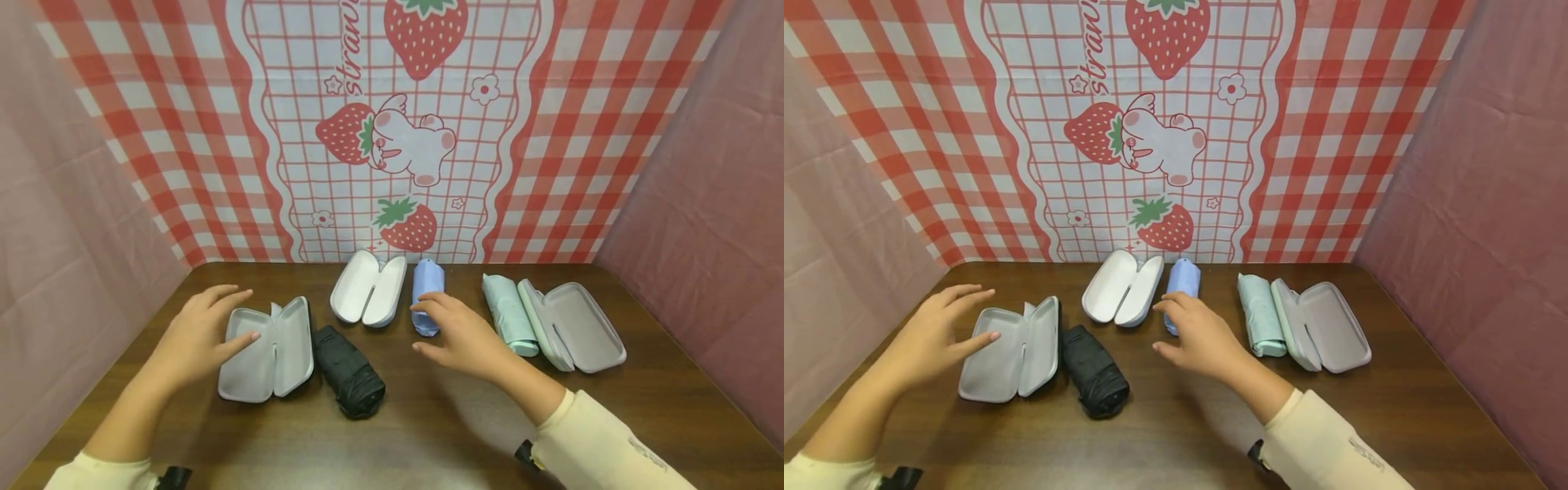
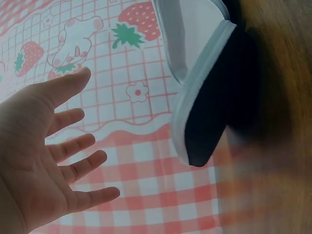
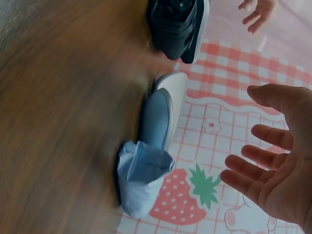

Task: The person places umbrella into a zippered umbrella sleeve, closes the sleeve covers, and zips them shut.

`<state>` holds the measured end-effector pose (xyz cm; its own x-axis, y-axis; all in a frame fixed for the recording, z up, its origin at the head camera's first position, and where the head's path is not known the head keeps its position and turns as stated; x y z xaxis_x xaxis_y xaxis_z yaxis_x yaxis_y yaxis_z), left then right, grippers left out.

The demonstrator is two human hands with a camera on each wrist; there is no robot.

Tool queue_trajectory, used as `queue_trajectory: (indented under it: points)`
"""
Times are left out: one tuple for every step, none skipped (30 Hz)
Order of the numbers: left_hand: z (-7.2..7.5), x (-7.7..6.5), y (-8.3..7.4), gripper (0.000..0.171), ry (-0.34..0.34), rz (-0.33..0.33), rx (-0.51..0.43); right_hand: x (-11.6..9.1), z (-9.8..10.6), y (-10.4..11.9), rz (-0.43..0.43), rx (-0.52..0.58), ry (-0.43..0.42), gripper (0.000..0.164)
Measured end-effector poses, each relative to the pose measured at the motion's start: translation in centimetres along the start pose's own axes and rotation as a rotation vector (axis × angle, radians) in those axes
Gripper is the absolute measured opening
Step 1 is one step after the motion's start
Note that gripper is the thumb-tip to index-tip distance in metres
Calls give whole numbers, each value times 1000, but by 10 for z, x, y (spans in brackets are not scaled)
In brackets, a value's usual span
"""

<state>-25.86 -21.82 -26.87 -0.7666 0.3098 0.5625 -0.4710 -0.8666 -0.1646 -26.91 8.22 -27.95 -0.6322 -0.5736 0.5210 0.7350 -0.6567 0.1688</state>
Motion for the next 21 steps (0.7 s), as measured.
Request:
queue_trajectory:
  points:
    - [0, 0, 3, 60, -1, 15, -17, 1, -2, 0, -9, 7, 5, 53]
    - [-1, -1, 6, 59, 0, 32, -36, 1, -4, 1, -15, 11, 9, 53]
    - [-2, -2, 9, 58, 2, 52, -54, 2, -6, 1, -23, 20, 18, 53]
    - [-2, -2, 12, 57, 5, 72, -70, 2, -9, 1, -32, 26, 27, 53]
    - [-3, -3, 15, 56, 5, 94, -85, 3, -12, 2, -40, 35, 38, 53]
    - [-3, -5, 19, 54, 4, 117, -99, 3, -14, 2, -49, 48, 47, 53]
    - [-3, -6, 22, 53, 0, 139, -111, 4, -17, 3, -59, 67, 58, 53]
    - [-4, -7, 26, 51, -4, 159, -121, 4, -20, 3, -65, 86, 66, 52]
    - [-4, -9, 29, 50, -8, 178, -129, 4, -23, 3, -79, 112, 79, 51]
    - [-4, -10, 33, 48, -16, 197, -133, 5, -26, 4, -88, 135, 88, 50]
    - [-5, -11, 37, 47, -21, 216, -138, 5, -28, 5, -95, 162, 97, 49]
    - [-6, -12, 40, 47, -22, 237, -141, 6, -31, 5, -100, 185, 103, 49]
    - [-7, -12, 44, 47, -20, 261, -147, 7, -33, 7, -102, 206, 110, 48]
    - [-8, -13, 48, 47, -13, 288, -154, 8, -36, 8, -101, 226, 117, 48]
    - [-9, -14, 52, 47, -4, 315, -160, 9, -39, 9, -102, 243, 125, 48]
    - [-10, -15, 56, 48, 5, 344, -163, 11, -41, 11, -101, 255, 133, 48]
    - [-12, -16, 61, 49, 17, 376, -174, 12, -45, 12, -102, 266, 145, 48]
    - [-14, -17, 66, 50, 33, 411, -197, 13, -48, 12, -105, 273, 160, 47]
    - [-17, -18, 70, 50, 51, 446, -231, 15, -53, 13, -113, 286, 180, 47]
    - [-20, -20, 74, 52, 69, 480, -268, 15, -57, 12, -125, 299, 201, 47]
    - [-23, -22, 79, 53, 84, 515, -316, 16, -62, 12, -142, 310, 226, 46]
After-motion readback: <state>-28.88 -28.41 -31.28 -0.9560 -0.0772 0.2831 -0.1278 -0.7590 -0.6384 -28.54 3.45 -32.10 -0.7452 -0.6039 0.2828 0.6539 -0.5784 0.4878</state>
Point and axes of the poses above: each hand's wrist, its own x-axis towards the middle knuckle, its own z-axis out of the back of the hand, y = z × x, the point moved 10 cm from there along x, towards the middle knuckle, and after that the axes turned 4 degrees about -y, right-handed, at the moved point
